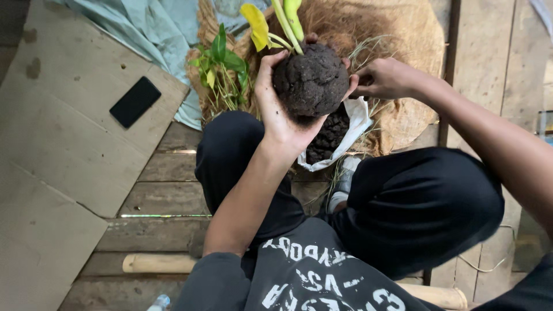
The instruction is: The person sits cross-legged on a wooden floor and packs soil around the root ball of a small plant. They then wrap the root ball with coconut coir, pressing it firmly around the base of the plant.
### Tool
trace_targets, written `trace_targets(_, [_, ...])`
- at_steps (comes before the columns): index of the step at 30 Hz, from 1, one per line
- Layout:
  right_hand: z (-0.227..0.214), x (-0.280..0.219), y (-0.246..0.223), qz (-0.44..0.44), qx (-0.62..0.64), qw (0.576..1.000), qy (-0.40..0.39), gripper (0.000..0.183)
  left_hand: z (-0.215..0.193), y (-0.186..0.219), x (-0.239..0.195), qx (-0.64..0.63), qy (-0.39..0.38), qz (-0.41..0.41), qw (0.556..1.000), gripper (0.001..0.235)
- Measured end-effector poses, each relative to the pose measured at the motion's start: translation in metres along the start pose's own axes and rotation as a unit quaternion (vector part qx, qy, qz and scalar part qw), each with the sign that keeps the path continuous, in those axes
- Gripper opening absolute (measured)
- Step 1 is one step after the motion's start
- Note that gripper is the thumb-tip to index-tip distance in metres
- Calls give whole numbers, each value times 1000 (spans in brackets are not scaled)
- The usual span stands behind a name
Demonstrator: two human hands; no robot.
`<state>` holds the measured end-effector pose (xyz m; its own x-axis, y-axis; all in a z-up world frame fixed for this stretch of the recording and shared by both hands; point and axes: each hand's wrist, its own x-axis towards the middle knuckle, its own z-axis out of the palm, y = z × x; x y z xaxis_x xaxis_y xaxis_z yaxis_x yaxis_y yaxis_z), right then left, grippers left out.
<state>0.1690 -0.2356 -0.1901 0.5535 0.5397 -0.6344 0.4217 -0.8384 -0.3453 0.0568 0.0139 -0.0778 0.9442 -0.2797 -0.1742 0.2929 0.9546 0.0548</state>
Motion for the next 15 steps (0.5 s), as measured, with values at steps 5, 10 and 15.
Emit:
trace_targets(5, [69,31,27,14,180,984,3,44,-10,4,3,17,-5,21,1000,45])
trace_targets(10, [148,22,19,5,50,990,131,45,-13,12,3,4,34,14,999,45])
trace_targets(15, [174,-1,33,-116,-271,952,85,68,-12,14,-4,-16,24,7,1000,45])
